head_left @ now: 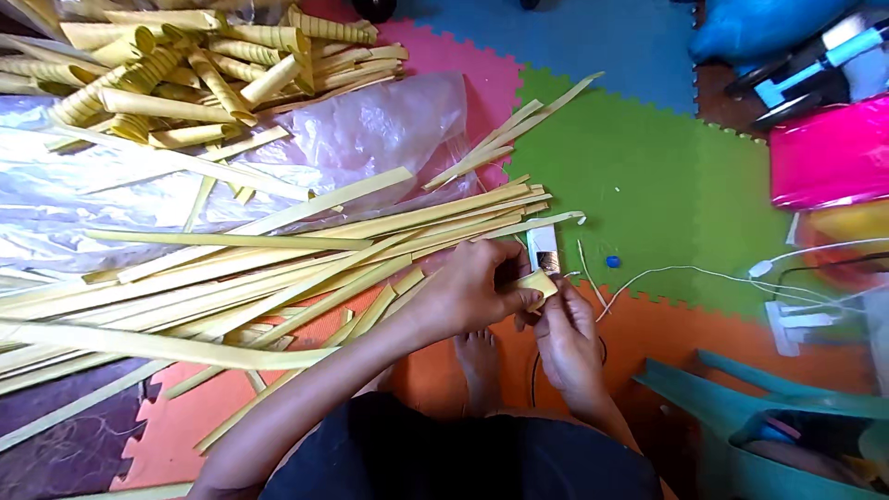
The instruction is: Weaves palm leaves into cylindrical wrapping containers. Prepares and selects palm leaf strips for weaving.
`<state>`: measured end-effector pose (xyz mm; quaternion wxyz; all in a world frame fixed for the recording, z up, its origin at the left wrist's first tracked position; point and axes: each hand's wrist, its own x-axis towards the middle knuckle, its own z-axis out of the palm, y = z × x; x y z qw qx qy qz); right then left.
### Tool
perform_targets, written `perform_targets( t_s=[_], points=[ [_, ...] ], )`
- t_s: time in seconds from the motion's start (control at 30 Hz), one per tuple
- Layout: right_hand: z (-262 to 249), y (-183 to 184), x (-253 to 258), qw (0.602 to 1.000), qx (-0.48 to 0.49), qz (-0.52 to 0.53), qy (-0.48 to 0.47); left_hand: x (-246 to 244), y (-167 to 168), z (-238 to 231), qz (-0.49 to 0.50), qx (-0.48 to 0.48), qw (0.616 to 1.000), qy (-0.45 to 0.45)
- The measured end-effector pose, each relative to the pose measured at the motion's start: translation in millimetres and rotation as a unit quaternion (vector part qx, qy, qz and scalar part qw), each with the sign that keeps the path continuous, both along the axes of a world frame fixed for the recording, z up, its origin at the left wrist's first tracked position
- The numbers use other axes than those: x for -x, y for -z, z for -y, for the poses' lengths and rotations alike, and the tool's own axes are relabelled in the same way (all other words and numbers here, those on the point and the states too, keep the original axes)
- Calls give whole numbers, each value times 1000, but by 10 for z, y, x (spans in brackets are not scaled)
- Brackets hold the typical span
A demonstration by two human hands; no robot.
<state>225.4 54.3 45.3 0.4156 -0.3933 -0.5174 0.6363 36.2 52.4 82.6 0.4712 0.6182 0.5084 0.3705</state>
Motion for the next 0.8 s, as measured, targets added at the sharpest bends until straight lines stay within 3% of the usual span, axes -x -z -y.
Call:
perform_targets(
  t_s=[0.13,0.23,0.33,0.43,0.5,0.57,0.63,0.73,0.8],
  points=[
    [14,-60,14,999,22,-48,11,25,43,2,35,17,999,33],
    [26,-180,37,986,151,-62,21,74,48,2,35,9,996,76],
    [49,-185,42,965,244,-91,-4,22,94,-1,-23,-50,998,37],
    [61,-103,20,975,205,-84,-26,-16,110,-3,-27,-43,999,-3],
    [40,-67,-7,988,139,-64,-28,4,102,-6,-23,-36,999,4],
    [36,-86,16,988,135,-68,3,43,99,-14,-9,-18,999,35],
    [12,-122,14,966,233,-112,20,84,105,-35,-5,-6,998,68],
    [-24,-89,-54,887,398,-234,-19,58,135,-30,-59,-38,996,49],
    [-25,-51,-51,888,392,-235,-55,29,165,-25,-82,-58,995,17]
  ],
)
